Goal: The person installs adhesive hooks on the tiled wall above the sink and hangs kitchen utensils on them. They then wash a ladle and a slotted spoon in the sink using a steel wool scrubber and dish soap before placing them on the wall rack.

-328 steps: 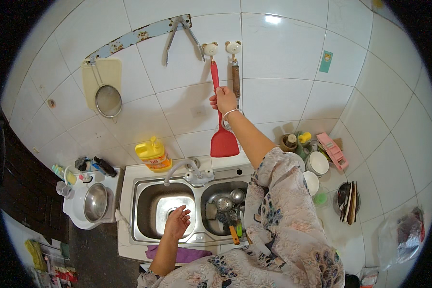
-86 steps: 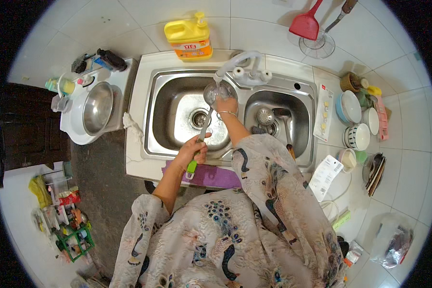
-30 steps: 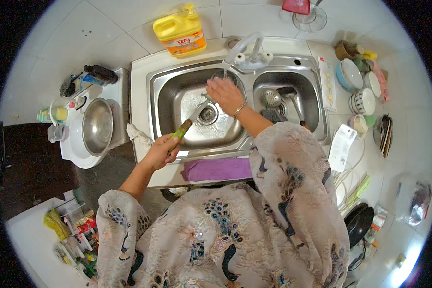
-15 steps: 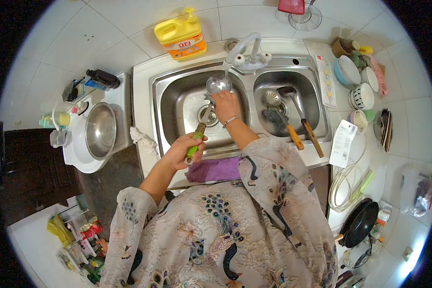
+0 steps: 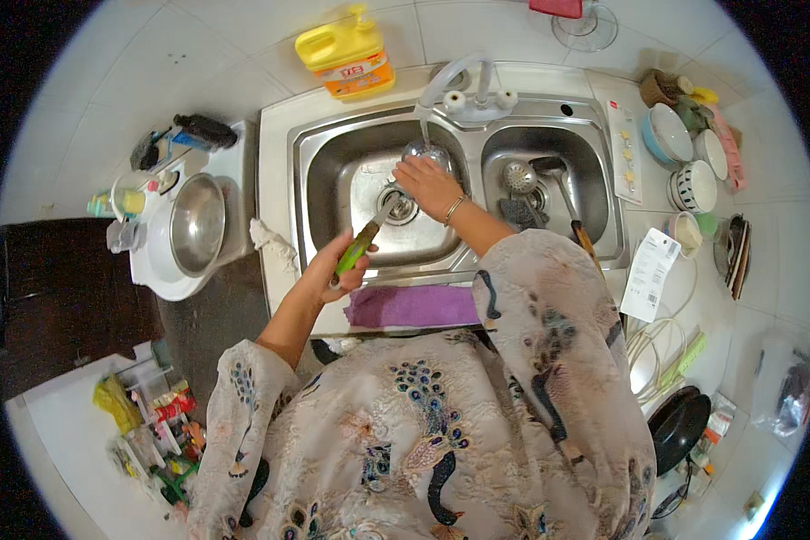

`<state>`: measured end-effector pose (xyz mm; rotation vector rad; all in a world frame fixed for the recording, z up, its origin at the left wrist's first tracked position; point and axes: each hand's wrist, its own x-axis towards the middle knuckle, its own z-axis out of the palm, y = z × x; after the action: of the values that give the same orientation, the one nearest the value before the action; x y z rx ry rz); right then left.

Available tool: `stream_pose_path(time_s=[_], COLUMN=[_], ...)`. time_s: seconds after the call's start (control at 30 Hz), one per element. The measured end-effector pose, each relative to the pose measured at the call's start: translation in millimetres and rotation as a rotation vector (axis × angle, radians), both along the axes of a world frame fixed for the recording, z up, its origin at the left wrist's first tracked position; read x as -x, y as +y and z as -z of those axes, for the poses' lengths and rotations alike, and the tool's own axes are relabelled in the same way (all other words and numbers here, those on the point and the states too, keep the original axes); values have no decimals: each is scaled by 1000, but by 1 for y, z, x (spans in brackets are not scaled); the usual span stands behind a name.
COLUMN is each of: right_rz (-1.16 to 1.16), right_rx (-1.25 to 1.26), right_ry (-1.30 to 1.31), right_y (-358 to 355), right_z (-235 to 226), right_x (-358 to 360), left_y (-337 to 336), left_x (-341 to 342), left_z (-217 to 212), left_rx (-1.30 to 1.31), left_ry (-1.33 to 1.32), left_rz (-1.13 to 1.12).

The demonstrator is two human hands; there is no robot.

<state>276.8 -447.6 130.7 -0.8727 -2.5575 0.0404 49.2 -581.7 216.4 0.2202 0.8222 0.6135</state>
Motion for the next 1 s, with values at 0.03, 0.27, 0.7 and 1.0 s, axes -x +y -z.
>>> stream_pose_path(time_s=[0.03,0.27,0.7,1.0], right_rz=[-44,215,582,4], right_rx=[23,796,596,293], right_ry=[7,538,519,96], right_y=[-2,-51,-33,-15], right_z=[-2,-46,-33,-13], right_x=[2,23,-27,22], left_y=[2,14,11,0], left_x=[0,-22,-13,-16], left_z=[6,6,31,10], left_rx=[31,102,-738,-978], left_ry=[-37,-145,1189,1472], left_rz=[-44,-208,179,297])
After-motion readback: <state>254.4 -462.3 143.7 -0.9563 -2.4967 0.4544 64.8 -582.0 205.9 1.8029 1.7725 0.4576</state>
